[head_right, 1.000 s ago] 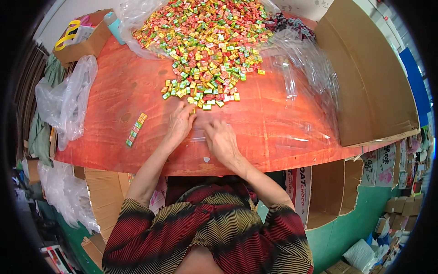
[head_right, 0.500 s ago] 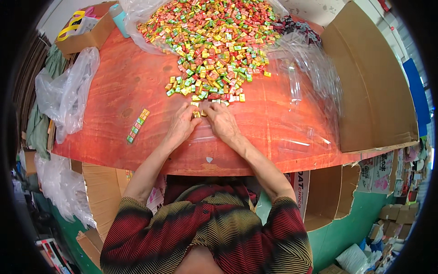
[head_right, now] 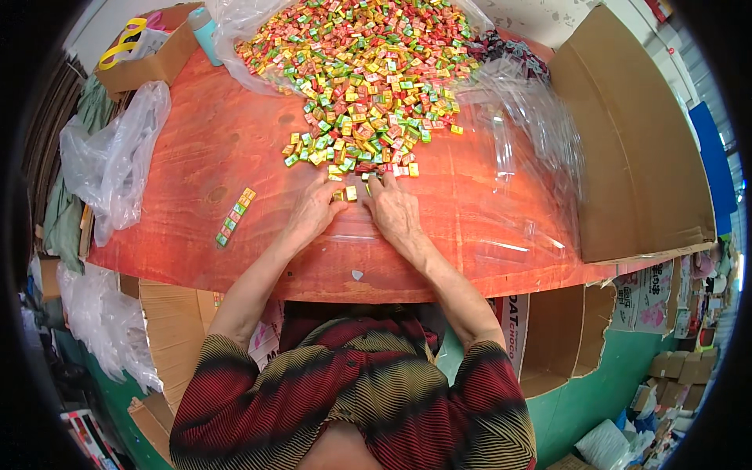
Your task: Sorting small colorful items into rows and placing them into clear plastic packaging.
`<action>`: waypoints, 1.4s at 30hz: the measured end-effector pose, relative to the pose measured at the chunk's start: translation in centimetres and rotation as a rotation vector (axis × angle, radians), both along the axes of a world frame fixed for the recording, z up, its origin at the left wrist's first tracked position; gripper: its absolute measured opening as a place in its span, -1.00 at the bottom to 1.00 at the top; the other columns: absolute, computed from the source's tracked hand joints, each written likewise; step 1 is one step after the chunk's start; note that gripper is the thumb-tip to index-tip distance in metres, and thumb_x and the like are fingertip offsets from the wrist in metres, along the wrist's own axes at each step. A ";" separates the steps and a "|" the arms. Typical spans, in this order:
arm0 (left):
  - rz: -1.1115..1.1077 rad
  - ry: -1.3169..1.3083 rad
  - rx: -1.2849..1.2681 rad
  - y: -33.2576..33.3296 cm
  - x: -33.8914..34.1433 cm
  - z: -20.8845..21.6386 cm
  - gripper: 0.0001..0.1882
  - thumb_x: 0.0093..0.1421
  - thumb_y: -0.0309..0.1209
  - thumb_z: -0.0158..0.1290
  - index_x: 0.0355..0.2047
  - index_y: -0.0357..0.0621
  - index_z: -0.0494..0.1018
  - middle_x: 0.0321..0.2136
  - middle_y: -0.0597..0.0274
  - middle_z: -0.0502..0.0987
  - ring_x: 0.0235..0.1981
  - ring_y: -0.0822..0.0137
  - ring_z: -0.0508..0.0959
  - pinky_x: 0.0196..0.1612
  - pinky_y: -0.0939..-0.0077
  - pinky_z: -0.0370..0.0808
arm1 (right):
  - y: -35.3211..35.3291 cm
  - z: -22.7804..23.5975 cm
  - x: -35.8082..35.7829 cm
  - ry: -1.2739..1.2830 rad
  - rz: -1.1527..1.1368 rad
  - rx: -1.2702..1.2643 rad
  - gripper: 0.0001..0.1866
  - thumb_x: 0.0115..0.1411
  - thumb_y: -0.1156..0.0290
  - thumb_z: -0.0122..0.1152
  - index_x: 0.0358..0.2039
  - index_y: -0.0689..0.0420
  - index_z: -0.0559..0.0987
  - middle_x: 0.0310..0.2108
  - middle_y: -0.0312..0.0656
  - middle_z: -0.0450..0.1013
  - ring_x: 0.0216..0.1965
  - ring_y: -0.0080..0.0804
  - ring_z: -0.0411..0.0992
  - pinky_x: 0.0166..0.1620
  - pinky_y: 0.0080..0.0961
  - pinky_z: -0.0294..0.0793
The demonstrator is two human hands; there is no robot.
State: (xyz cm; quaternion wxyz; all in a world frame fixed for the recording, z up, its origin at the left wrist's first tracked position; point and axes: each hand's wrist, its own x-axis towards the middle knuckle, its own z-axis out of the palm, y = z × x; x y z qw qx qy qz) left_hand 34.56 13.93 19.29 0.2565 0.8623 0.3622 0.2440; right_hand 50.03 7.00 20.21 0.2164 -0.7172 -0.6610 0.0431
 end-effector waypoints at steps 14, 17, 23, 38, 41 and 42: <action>0.165 0.044 -0.040 -0.5 -0.6 0.3 -0.70 -0.12 -0.46 0.17 -0.31 -0.21 0.44 -0.45 0.07 0.36 -0.40 0.06 0.44 -0.36 0.25 0.38 | 5.5 0.1 -1.4 0.201 -0.052 0.111 -0.80 0.01 0.28 0.11 -0.47 0.15 0.50 -0.45 -0.05 0.41 -0.43 -0.08 0.42 -0.39 -0.21 0.39; 0.198 0.056 -0.072 -0.4 -0.8 0.7 -0.70 -0.13 -0.45 0.18 -0.32 -0.21 0.44 -0.44 0.06 0.36 -0.40 0.05 0.44 -0.36 0.24 0.38 | 5.6 -0.1 -1.7 0.085 -0.044 0.052 -0.74 -0.09 0.29 0.20 -0.44 0.20 0.46 -0.40 0.02 0.38 -0.40 -0.05 0.42 -0.38 -0.22 0.40; 0.182 0.075 -0.044 1.1 -0.8 0.5 -0.68 -0.12 -0.44 0.18 -0.31 -0.22 0.43 -0.42 0.04 0.35 -0.34 0.03 0.43 -0.30 0.21 0.37 | 5.6 -0.1 -1.1 0.092 0.027 0.052 -0.73 -0.10 0.37 0.21 -0.39 0.22 0.43 -0.40 0.02 0.35 -0.41 -0.02 0.41 -0.38 -0.22 0.40; -0.029 0.013 -0.115 0.7 -2.1 0.8 -0.57 -0.10 -0.40 0.17 -0.17 -0.14 0.38 -0.34 0.06 0.32 -0.26 0.04 0.40 -0.25 0.26 0.37 | 4.2 0.7 -1.0 0.163 0.112 0.221 -0.81 0.03 0.42 0.10 -0.29 0.11 0.47 -0.38 -0.08 0.34 -0.42 -0.11 0.40 -0.41 -0.27 0.39; -0.020 -0.027 -0.044 0.6 -1.3 0.3 -0.63 -0.10 -0.42 0.17 -0.23 -0.15 0.39 -0.36 0.06 0.33 -0.28 0.04 0.41 -0.27 0.25 0.37 | 6.7 0.7 -1.3 0.035 0.106 0.158 -0.83 0.03 0.41 0.08 -0.31 0.08 0.46 -0.43 -0.07 0.33 -0.42 -0.09 0.39 -0.43 -0.27 0.38; -0.021 -0.028 -0.041 0.6 -1.0 0.3 -0.63 -0.10 -0.42 0.17 -0.23 -0.15 0.39 -0.36 0.06 0.33 -0.28 0.04 0.41 -0.27 0.25 0.37 | 7.3 0.1 -1.1 -0.038 0.114 0.143 -0.84 0.03 0.41 0.06 -0.33 0.08 0.46 -0.44 -0.07 0.32 -0.43 -0.09 0.39 -0.44 -0.26 0.38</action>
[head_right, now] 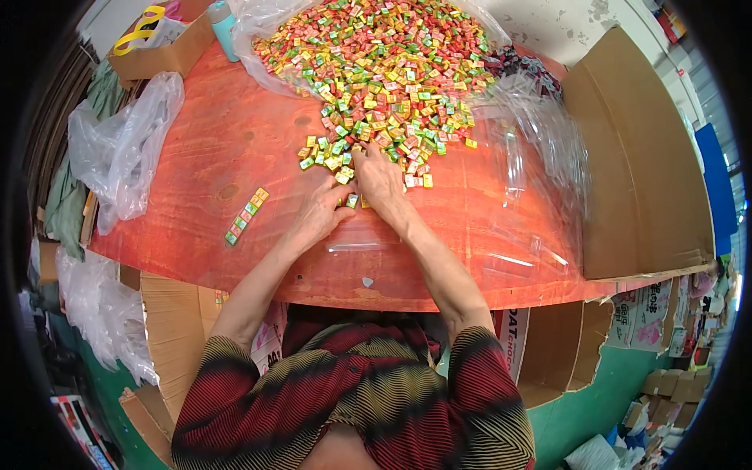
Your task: Sorting small colorful items into rows and placing them into clear plastic packaging.
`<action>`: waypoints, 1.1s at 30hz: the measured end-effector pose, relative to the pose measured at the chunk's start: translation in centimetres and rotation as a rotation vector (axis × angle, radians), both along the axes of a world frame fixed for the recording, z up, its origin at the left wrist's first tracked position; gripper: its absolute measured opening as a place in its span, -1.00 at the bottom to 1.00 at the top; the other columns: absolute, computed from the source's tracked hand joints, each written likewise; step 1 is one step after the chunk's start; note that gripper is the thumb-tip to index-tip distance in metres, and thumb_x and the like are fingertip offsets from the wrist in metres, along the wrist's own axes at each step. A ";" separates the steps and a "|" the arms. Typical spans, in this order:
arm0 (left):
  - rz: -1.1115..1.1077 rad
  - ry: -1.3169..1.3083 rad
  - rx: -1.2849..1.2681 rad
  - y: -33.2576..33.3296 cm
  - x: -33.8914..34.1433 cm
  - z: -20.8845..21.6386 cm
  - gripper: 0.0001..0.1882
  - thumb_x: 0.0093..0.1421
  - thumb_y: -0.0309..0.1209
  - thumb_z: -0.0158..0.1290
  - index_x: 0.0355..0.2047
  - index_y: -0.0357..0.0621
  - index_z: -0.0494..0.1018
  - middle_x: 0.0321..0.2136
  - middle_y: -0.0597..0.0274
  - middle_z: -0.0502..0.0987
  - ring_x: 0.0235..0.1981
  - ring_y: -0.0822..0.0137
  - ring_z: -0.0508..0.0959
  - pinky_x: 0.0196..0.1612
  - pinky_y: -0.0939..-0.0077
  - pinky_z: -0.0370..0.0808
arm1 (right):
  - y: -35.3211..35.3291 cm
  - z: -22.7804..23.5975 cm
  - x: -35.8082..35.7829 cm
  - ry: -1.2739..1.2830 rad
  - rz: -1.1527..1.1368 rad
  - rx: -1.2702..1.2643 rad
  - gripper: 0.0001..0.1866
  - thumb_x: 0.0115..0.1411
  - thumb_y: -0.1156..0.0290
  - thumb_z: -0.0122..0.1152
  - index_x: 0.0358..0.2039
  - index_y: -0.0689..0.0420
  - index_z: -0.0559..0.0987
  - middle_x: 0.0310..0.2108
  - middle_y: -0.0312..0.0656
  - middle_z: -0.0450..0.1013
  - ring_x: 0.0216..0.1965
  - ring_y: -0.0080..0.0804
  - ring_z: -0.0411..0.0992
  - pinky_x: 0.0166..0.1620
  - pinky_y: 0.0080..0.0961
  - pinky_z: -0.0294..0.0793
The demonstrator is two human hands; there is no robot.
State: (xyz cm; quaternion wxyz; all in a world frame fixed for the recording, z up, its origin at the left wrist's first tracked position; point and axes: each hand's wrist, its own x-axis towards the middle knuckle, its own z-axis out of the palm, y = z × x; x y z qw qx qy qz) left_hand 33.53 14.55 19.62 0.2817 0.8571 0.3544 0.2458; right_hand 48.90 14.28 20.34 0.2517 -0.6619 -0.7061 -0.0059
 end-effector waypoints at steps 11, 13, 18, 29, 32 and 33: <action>0.079 0.032 0.003 -0.2 -0.6 0.0 -0.71 -0.13 -0.50 0.16 -0.33 -0.26 0.43 -0.38 0.01 0.36 -0.33 0.01 0.44 -0.29 0.26 0.38 | -0.2 -0.1 0.1 -0.043 -0.093 -0.053 -0.85 0.00 0.35 0.11 -0.43 0.12 0.48 -0.44 -0.04 0.37 -0.45 -0.11 0.42 -0.46 -0.27 0.40; 0.083 0.044 -0.006 0.0 -0.5 0.2 -0.71 -0.13 -0.51 0.16 -0.33 -0.26 0.43 -0.39 0.01 0.37 -0.34 0.01 0.44 -0.28 0.26 0.38 | 1.0 -0.6 -0.5 -0.054 -0.106 -0.048 -0.85 0.00 0.34 0.12 -0.45 0.14 0.48 -0.46 -0.02 0.38 -0.47 -0.10 0.43 -0.48 -0.27 0.40; 0.093 0.057 -0.015 0.3 -0.2 0.1 -0.72 -0.14 -0.52 0.17 -0.35 -0.28 0.44 -0.40 0.01 0.37 -0.34 0.02 0.44 -0.28 0.27 0.38 | 1.7 -1.7 -0.6 -0.145 -0.071 0.065 -0.85 -0.02 0.39 0.09 -0.53 0.22 0.47 -0.51 0.01 0.38 -0.55 -0.07 0.43 -0.52 -0.25 0.42; 0.065 0.081 -0.001 0.9 -0.8 -0.3 -0.72 -0.15 -0.53 0.17 -0.37 -0.30 0.43 -0.39 -0.04 0.37 -0.33 -0.03 0.44 -0.29 0.20 0.37 | 2.4 -0.3 -2.2 -0.159 -0.197 -0.018 -0.91 -0.07 0.50 0.02 -0.55 0.21 0.49 -0.53 0.00 0.43 -0.54 -0.16 0.48 -0.56 -0.35 0.46; 0.062 0.072 0.016 0.9 -0.8 -0.3 -0.72 -0.16 -0.53 0.18 -0.37 -0.30 0.43 -0.40 -0.05 0.37 -0.33 -0.04 0.44 -0.29 0.20 0.37 | 3.0 0.2 -2.2 -0.179 -0.150 -0.111 -0.89 -0.06 0.51 0.01 -0.56 0.20 0.51 -0.53 0.02 0.46 -0.54 -0.14 0.49 -0.55 -0.34 0.46; 0.071 0.089 -0.013 0.9 -0.7 0.1 -0.71 -0.16 -0.53 0.18 -0.37 -0.30 0.43 -0.39 -0.05 0.37 -0.33 -0.04 0.44 -0.29 0.20 0.37 | 3.3 0.1 -1.8 -0.161 -0.130 -0.131 -0.89 -0.07 0.51 0.01 -0.55 0.19 0.53 -0.57 0.01 0.47 -0.53 -0.16 0.49 -0.53 -0.33 0.46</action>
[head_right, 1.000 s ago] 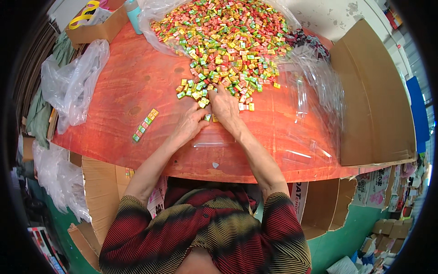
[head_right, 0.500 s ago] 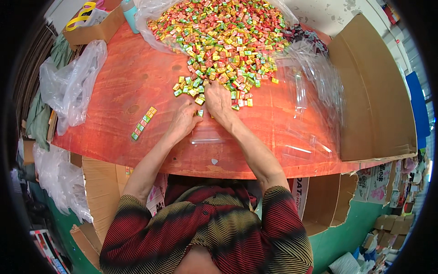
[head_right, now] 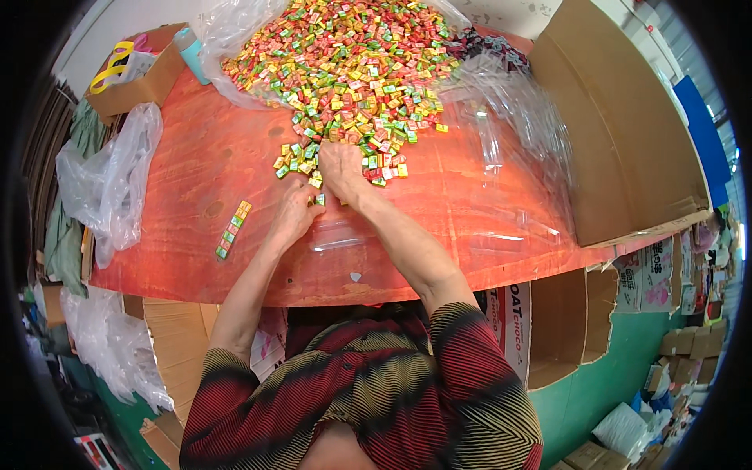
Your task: Sorting small colorful items into rows and placing them into clear plastic packaging.
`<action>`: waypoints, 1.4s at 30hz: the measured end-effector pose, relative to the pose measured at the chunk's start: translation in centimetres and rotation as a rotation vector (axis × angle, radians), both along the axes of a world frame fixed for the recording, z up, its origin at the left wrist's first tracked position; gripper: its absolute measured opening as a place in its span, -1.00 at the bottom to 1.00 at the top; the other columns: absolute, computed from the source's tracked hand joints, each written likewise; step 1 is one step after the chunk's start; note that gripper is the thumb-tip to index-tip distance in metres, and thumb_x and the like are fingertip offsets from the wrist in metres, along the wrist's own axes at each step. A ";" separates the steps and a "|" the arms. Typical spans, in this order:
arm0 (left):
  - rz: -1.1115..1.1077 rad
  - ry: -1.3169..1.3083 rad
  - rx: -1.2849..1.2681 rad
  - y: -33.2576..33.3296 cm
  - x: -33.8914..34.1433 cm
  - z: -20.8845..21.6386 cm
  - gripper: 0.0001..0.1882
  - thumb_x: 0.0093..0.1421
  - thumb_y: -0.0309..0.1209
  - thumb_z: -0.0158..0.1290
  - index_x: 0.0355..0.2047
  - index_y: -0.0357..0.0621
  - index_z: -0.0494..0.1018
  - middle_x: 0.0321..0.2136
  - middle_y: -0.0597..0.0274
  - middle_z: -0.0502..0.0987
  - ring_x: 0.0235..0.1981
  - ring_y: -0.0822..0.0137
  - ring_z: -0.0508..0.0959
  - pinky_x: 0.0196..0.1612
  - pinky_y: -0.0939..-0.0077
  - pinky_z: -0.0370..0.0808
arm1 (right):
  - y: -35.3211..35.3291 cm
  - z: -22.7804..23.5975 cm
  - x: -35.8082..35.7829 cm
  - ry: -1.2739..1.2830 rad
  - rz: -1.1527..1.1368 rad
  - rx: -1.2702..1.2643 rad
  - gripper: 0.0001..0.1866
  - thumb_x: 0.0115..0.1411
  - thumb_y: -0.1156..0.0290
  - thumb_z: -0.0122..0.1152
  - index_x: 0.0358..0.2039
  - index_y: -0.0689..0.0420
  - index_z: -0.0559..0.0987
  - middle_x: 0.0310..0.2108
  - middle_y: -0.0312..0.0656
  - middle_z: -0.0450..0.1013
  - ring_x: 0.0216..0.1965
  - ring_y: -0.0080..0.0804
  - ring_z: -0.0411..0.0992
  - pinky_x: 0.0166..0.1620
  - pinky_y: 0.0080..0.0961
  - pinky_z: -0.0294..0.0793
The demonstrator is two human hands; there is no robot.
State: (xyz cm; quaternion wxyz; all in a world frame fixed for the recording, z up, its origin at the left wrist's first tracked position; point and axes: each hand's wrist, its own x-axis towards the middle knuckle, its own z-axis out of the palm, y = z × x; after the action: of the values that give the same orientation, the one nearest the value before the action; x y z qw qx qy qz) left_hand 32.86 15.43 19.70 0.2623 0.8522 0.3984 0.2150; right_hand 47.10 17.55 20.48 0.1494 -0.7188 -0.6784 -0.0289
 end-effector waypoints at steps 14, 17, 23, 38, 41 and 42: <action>-0.014 0.006 -0.068 0.1 -0.4 0.2 -0.68 -0.17 -0.48 0.21 -0.36 -0.30 0.43 -0.33 -0.06 0.37 -0.28 -0.03 0.44 -0.25 0.21 0.37 | -3.0 2.6 1.4 0.126 0.184 -0.287 -0.69 -0.06 0.18 0.14 -0.48 0.21 0.50 -0.58 -0.04 0.46 -0.46 -0.10 0.46 -0.41 -0.26 0.42; -0.013 0.055 -0.099 -0.1 -0.4 0.5 -0.63 -0.17 -0.49 0.19 -0.29 -0.29 0.41 -0.38 0.01 0.33 -0.26 0.05 0.40 -0.22 0.29 0.36 | -6.2 1.6 1.0 0.133 0.206 -0.239 -0.69 -0.08 0.23 0.17 -0.45 0.24 0.45 -0.57 0.01 0.45 -0.46 -0.10 0.46 -0.44 -0.27 0.42; -0.049 -0.005 -0.136 -0.6 -0.1 1.1 -0.57 -0.16 -0.38 0.22 -0.23 -0.20 0.39 -0.35 0.02 0.31 -0.26 0.06 0.40 -0.21 0.28 0.36 | -12.0 1.1 1.6 0.297 0.064 0.012 -0.73 -0.03 0.32 0.20 -0.31 0.13 0.44 -0.40 -0.12 0.40 -0.38 -0.15 0.42 -0.40 -0.29 0.39; -0.025 0.104 0.084 -3.0 2.7 0.9 -0.58 -0.09 -0.38 0.17 -0.14 0.00 0.41 -0.29 0.03 0.33 -0.36 0.03 0.46 -0.35 0.23 0.41 | -11.7 -0.4 3.8 0.251 0.111 0.018 -0.69 0.01 0.56 -0.08 -0.18 0.08 0.41 -0.37 -0.07 0.36 -0.35 -0.06 0.40 -0.42 -0.23 0.43; -0.041 0.046 0.102 -3.0 2.8 0.5 -0.63 -0.08 -0.37 0.17 -0.20 0.00 0.45 -0.30 0.05 0.33 -0.39 0.04 0.47 -0.37 0.21 0.42 | -12.2 -1.4 3.4 0.349 0.133 0.114 -0.72 0.01 0.55 -0.05 -0.20 0.10 0.41 -0.38 -0.06 0.36 -0.36 -0.06 0.40 -0.45 -0.22 0.42; -0.057 0.057 0.097 -3.0 2.5 0.6 -0.65 -0.08 -0.37 0.16 -0.21 0.00 0.45 -0.30 0.06 0.33 -0.38 0.05 0.47 -0.37 0.22 0.42 | -12.6 -1.6 3.2 0.352 0.136 0.112 -0.72 0.01 0.55 -0.05 -0.20 0.10 0.41 -0.38 -0.06 0.36 -0.36 -0.06 0.40 -0.45 -0.22 0.42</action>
State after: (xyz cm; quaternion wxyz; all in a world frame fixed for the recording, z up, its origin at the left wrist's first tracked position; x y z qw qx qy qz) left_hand 35.39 12.39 20.26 0.2154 0.8807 0.3702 0.2023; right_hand 50.29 4.99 18.90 0.3073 -0.6556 -0.6862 0.0696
